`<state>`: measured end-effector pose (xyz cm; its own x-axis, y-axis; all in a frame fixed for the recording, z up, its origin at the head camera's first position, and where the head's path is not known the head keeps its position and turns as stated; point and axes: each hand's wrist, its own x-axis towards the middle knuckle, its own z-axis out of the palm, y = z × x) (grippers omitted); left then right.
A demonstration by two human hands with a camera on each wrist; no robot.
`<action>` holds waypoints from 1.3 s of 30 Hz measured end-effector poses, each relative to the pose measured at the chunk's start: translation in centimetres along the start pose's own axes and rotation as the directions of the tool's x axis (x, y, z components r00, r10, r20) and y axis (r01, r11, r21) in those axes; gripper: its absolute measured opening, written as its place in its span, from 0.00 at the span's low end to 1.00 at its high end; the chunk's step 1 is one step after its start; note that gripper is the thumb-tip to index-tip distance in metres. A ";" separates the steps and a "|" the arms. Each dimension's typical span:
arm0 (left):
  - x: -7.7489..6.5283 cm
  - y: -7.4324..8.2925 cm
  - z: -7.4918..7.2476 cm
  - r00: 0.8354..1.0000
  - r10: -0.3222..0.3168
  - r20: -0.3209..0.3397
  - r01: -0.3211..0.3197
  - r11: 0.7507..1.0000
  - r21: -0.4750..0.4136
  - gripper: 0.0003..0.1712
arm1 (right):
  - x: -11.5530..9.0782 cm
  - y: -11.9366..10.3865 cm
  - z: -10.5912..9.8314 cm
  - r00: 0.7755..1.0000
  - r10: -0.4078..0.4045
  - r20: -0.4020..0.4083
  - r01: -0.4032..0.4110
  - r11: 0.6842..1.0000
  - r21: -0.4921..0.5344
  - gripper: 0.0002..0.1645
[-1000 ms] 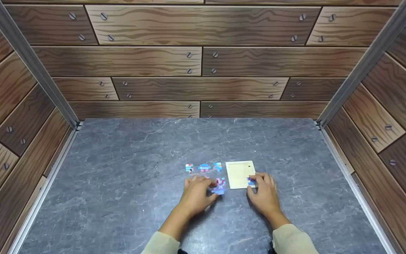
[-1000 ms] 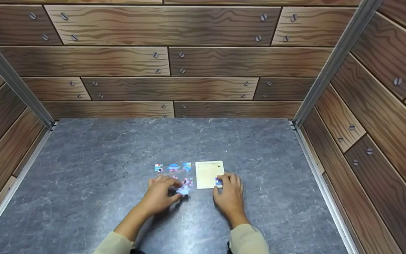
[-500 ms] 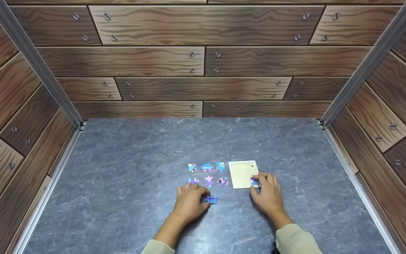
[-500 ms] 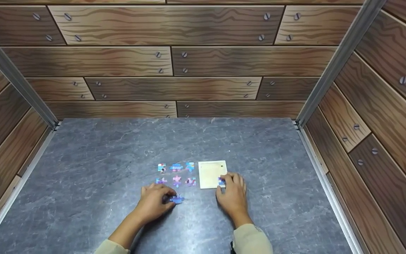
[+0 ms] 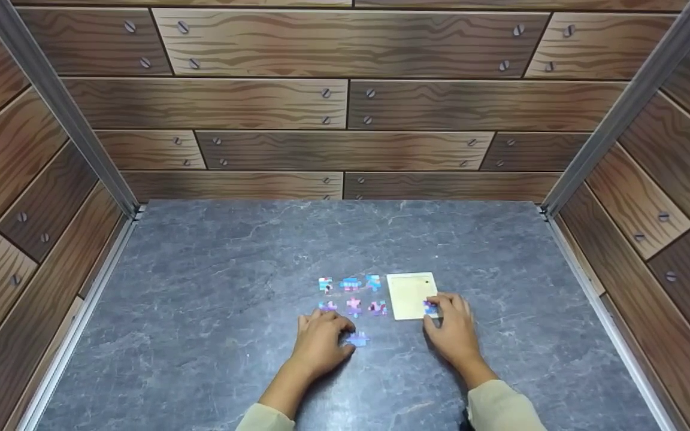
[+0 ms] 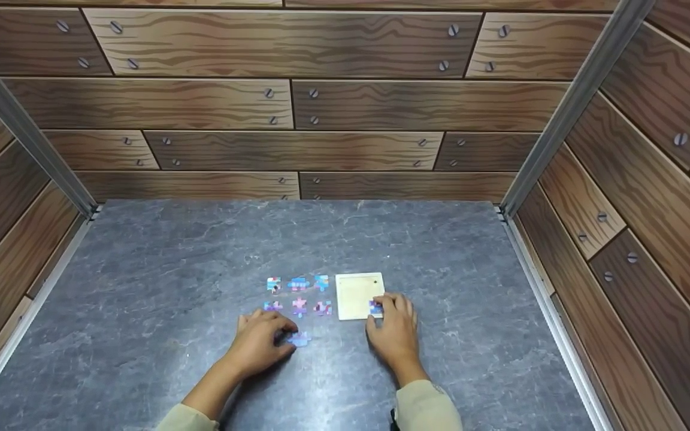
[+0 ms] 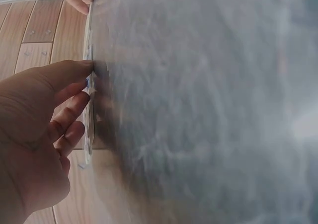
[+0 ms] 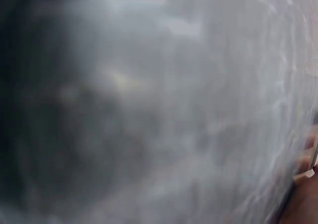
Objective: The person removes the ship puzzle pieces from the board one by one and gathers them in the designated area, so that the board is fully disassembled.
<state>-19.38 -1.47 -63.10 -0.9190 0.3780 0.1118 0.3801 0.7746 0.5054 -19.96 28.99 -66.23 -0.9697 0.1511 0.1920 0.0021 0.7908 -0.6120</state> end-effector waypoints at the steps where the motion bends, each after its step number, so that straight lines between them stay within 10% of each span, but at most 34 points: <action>1: 0.1 0.1 0.0 1.000 -0.005 0.009 0.005 1.000 -0.006 0.16 | 0.0 0.0 -0.1 1.000 -0.002 -0.002 0.002 1.000 0.002 0.22; 19: 5.4 5.1 -0.8 0.999 0.047 0.018 -0.045 0.994 -0.105 0.14 | 0.0 1.1 -0.7 0.998 -0.009 -0.064 0.011 1.000 0.028 0.29; 29: 9.0 8.3 2.1 0.989 0.146 0.030 -0.141 0.981 -0.133 0.19 | 0.0 1.0 -0.7 0.999 0.029 -0.026 -0.028 0.999 0.037 0.35; 39: 11.8 7.8 6.1 0.982 0.158 0.102 -0.134 0.968 -0.211 0.22 | 0.2 0.6 -0.1 0.997 -0.034 -0.069 0.034 0.999 -0.002 0.34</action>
<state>-26.62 12.13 -63.04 -0.8318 0.5455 0.1022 0.4692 0.5927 0.6546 -20.17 29.53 -66.51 -0.9502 0.1648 0.2646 -0.0299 0.7966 -0.6038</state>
